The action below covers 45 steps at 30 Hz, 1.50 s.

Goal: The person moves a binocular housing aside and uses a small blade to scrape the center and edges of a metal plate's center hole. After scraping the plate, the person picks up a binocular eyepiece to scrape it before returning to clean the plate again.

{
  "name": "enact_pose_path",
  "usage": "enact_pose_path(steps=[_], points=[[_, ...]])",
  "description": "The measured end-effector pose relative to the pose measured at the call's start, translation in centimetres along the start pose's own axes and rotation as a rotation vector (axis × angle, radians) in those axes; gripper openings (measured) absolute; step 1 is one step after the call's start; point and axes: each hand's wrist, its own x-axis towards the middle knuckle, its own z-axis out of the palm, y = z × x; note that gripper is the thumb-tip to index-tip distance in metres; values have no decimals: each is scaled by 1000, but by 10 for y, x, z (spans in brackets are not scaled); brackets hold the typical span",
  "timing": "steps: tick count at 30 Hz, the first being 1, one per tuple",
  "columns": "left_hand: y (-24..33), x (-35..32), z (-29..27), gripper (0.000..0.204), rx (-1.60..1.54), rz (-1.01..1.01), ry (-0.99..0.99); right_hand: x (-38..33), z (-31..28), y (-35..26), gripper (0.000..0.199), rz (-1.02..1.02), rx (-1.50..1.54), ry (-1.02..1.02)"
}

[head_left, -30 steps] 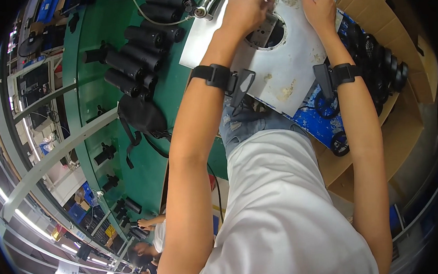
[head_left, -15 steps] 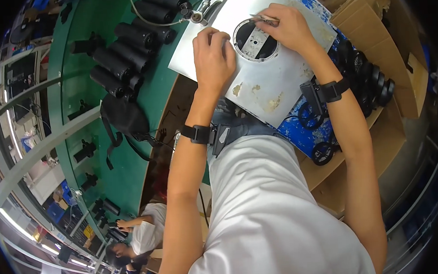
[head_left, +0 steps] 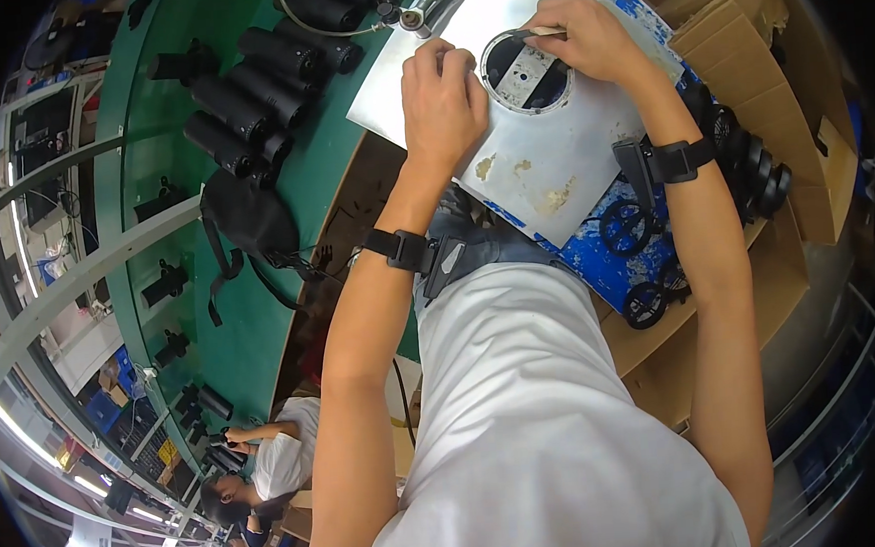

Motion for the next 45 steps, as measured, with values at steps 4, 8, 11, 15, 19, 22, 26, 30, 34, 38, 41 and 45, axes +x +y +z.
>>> enact_pose_path(steps=[4,8,11,15,19,22,26,30,34,38,41,45], points=[[1,-1,0,18,0,-10,-8,-6,8,-3,13,-42,-68,63],[0,0,0,19,-1,-6,-6,-16,28,-9,12,68,-79,275],[-1,-1,1,19,10,14,1,-19,36,-12,13,118,-73,367],[1,-1,2,19,31,17,5,-18,27,-13,14,83,-97,317],[3,-1,2,20,60,18,7,-10,10,-12,18,15,-96,207],[2,0,0,20,54,10,0,0,-1,-8,23,11,49,70],[3,-2,-1,21,38,16,-8,5,-3,3,23,-141,-25,-116],[1,-1,-1,21,41,20,-8,14,-11,7,22,-70,-23,-192],[2,-1,-1,17,31,4,23,24,-17,8,19,-140,8,-236],[1,-1,0,18,43,-4,11,29,-19,4,19,-170,-27,-280],[1,-1,1,18,45,-2,14,23,-15,1,16,-83,-6,-264],[3,0,0,18,63,17,11,17,-10,1,14,-107,-44,-135]])
